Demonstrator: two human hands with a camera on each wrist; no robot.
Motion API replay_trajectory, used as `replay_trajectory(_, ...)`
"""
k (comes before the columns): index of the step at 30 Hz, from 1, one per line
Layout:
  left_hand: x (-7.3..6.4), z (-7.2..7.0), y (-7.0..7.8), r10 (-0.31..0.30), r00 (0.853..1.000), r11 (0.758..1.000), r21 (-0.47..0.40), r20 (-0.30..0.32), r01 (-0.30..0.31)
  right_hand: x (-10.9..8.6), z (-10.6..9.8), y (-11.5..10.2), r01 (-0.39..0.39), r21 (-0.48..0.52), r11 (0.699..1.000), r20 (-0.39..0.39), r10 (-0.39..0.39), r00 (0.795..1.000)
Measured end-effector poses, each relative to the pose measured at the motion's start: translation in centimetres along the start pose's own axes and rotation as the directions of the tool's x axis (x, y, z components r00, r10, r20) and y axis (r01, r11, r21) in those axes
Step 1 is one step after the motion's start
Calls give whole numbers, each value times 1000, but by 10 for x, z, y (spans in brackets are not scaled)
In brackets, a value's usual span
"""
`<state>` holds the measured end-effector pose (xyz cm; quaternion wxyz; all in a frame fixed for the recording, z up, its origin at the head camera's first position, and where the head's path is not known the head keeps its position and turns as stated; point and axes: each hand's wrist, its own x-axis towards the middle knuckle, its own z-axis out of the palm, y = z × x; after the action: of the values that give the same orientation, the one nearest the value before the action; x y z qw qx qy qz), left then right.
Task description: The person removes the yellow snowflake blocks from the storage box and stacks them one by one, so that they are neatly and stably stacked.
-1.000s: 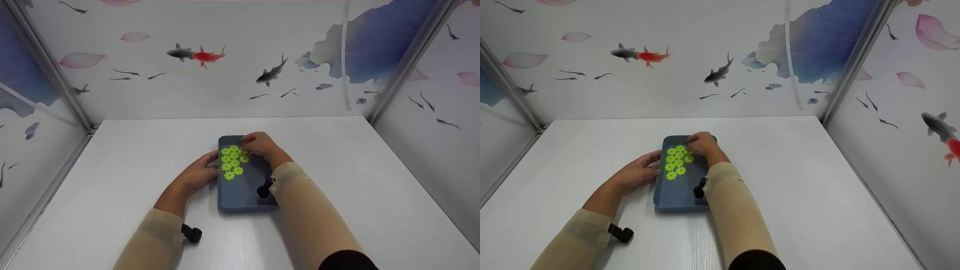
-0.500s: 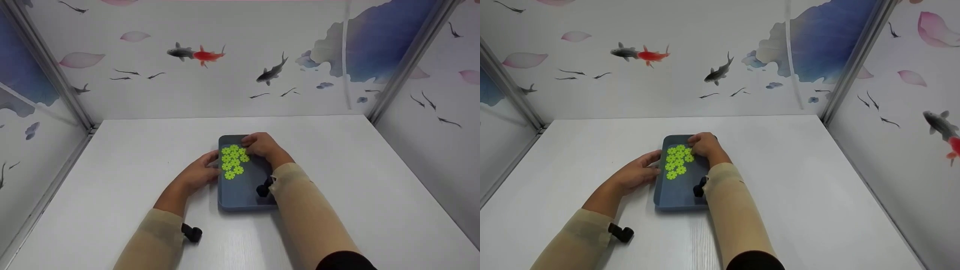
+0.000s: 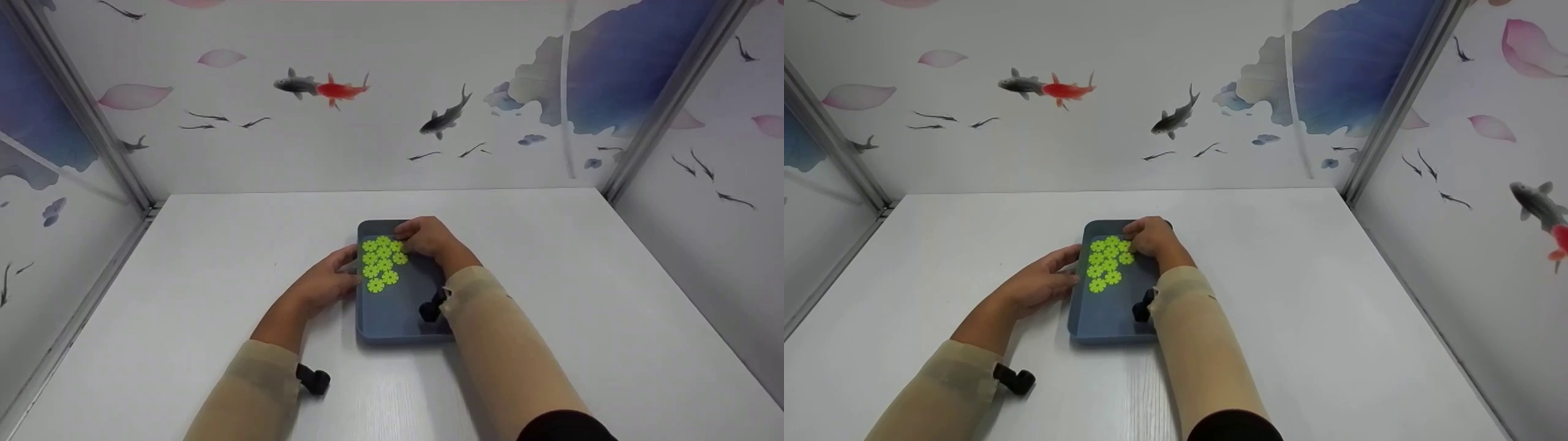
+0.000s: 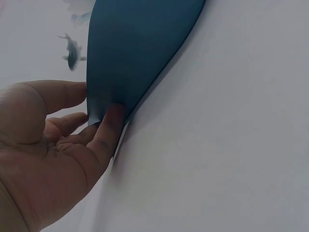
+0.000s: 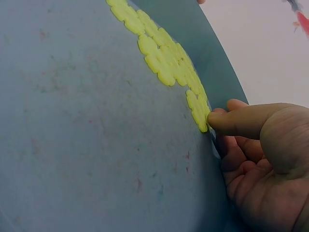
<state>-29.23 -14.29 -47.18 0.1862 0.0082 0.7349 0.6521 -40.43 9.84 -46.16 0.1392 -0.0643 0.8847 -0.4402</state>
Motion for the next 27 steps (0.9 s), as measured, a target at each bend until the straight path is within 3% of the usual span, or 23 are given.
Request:
replay_trajectory(13, -1, -1, 0, 30, 999, 1000, 1, 15, -30, 0, 2, 0, 33, -68, 997, -24, -34, 999)
replay_trajectory(27, -1, -2, -2, 21, 1000, 999, 27, 6, -21, 1, 3, 0, 40, -100, 994, -56, -46, 997)
